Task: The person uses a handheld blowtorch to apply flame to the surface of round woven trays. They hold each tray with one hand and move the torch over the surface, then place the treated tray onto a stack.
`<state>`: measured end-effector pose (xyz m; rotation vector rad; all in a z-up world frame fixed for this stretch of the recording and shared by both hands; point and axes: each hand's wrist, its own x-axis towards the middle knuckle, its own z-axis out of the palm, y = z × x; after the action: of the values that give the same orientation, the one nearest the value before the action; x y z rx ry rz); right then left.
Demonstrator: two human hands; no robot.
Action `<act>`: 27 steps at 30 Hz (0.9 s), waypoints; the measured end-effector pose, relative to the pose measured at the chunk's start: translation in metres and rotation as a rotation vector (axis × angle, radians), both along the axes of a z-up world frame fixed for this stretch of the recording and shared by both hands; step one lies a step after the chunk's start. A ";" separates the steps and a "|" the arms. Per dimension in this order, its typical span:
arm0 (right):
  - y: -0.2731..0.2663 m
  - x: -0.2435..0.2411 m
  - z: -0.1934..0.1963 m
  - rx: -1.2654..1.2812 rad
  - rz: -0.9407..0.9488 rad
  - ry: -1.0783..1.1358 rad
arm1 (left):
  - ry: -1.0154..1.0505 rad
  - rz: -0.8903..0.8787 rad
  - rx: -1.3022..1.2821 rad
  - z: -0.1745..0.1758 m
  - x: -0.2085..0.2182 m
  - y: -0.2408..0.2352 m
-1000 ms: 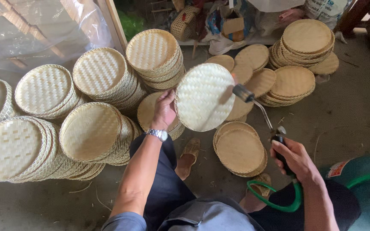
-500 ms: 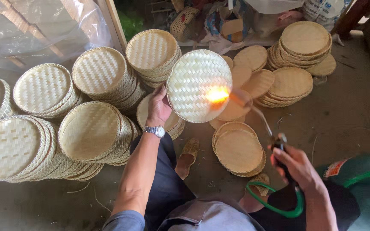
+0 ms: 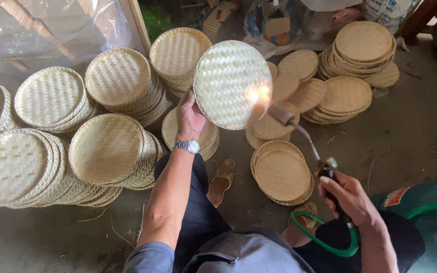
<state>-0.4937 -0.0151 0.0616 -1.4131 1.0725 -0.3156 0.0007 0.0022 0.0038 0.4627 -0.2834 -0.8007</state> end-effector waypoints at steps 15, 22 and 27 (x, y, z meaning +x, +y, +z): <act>-0.004 0.005 -0.001 0.029 0.026 -0.026 | -0.094 -0.032 -0.065 0.015 0.002 0.019; -0.013 0.018 0.009 0.047 0.132 0.073 | -0.131 -0.081 -0.005 0.019 -0.006 0.024; -0.038 0.032 0.032 -0.055 -0.055 -0.025 | -0.226 -0.116 -0.044 0.010 -0.012 0.028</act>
<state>-0.4615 -0.0527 0.0934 -1.4263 1.0909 -0.4048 -0.0110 0.0302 0.0135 0.4999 -0.5408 -0.8541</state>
